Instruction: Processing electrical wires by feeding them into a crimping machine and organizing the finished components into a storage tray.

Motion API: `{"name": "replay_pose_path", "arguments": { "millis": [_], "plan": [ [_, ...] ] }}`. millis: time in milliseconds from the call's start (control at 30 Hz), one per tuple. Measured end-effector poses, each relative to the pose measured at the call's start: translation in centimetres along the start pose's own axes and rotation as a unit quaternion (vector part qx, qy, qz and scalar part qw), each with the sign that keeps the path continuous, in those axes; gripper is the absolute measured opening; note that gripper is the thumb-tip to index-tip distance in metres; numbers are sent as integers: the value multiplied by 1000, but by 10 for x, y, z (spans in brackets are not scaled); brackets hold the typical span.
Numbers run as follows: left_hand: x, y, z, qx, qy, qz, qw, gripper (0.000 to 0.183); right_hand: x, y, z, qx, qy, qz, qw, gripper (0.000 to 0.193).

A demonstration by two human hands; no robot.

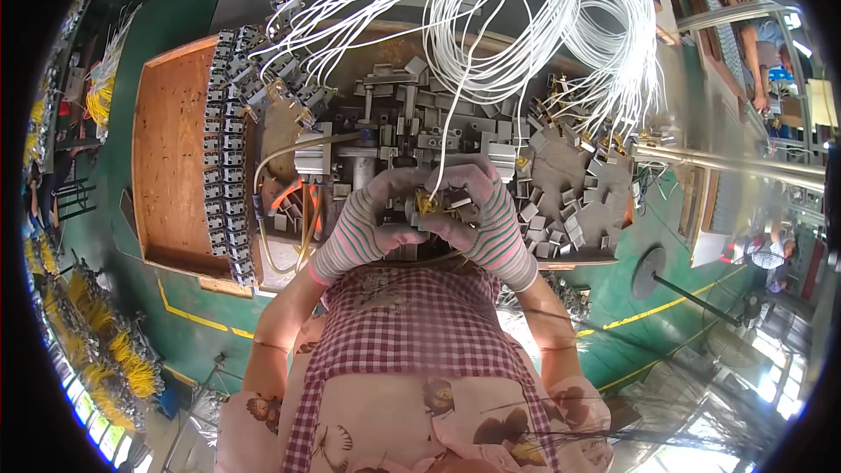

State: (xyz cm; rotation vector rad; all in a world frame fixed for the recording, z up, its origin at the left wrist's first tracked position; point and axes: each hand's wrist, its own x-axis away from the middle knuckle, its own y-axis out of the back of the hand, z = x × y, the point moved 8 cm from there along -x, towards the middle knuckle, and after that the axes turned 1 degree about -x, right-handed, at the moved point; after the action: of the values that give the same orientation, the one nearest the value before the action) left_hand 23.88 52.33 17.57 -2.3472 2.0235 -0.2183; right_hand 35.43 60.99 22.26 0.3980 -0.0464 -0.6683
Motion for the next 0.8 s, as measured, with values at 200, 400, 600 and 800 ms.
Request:
{"name": "replay_pose_path", "arguments": {
  "millis": [200,400,600,800],
  "plan": [
    [10,3,-35,-386,-182,-4,904,92,-5,-1,0,-20,5,1,1000,51],
    [27,9,6,-15,-21,-81,996,73,-13,-19,7,-59,55,87,993,58],
    [14,12,52,130,123,-131,975,57,-13,-37,-33,70,-25,76,994,84],
    [7,34,-17,-305,-117,-192,926,46,-38,-31,-19,316,149,61,935,76]
  ]
}}
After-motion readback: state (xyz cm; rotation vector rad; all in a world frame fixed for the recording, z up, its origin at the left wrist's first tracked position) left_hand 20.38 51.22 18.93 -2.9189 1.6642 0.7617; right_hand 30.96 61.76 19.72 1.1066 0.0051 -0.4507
